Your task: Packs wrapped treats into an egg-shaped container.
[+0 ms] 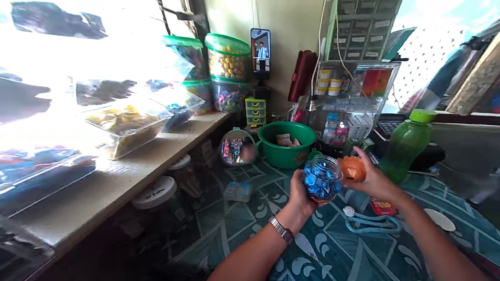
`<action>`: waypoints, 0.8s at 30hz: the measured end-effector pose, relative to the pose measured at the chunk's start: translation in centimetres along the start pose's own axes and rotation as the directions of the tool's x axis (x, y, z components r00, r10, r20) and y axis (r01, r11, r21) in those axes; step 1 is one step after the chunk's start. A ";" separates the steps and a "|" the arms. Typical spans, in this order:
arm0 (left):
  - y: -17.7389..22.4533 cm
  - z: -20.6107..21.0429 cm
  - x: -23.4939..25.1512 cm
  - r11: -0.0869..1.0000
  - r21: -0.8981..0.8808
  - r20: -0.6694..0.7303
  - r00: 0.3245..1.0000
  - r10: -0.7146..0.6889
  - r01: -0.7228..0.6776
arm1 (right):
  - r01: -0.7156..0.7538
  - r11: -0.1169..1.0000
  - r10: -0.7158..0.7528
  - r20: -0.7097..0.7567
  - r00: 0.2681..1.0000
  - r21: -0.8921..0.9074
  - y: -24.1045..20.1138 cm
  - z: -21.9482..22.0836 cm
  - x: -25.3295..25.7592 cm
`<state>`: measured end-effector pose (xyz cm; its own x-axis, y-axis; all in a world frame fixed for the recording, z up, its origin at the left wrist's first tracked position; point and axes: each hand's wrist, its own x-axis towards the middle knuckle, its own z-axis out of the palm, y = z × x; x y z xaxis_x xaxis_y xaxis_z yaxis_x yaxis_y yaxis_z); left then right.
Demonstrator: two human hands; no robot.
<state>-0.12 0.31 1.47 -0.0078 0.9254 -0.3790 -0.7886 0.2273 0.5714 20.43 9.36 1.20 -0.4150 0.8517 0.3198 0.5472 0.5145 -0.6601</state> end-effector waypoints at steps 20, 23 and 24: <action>-2.1 -0.1 -1.4 0.962 0.274 0.157 0.986 -0.052 0.007 | 0.591 0.752 -0.277 0.674 0.685 -0.292 -11.1 -4.8 -2.0; -1.7 0.1 -1.4 0.968 0.244 0.138 0.990 0.023 -0.057 | 0.483 0.761 -0.153 0.605 0.781 -0.432 -12.7 -4.3 -2.1; -1.5 0.1 -1.2 0.971 0.232 0.121 0.992 0.035 -0.062 | 0.439 0.763 -0.106 0.579 0.809 -0.474 -13.2 -4.2 -2.1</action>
<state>1.13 -1.14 1.12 0.0395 0.9627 -0.2678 -0.6224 0.2334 0.7471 17.11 1.22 12.05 -0.8142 0.5769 -0.0649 0.5798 0.8137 -0.0415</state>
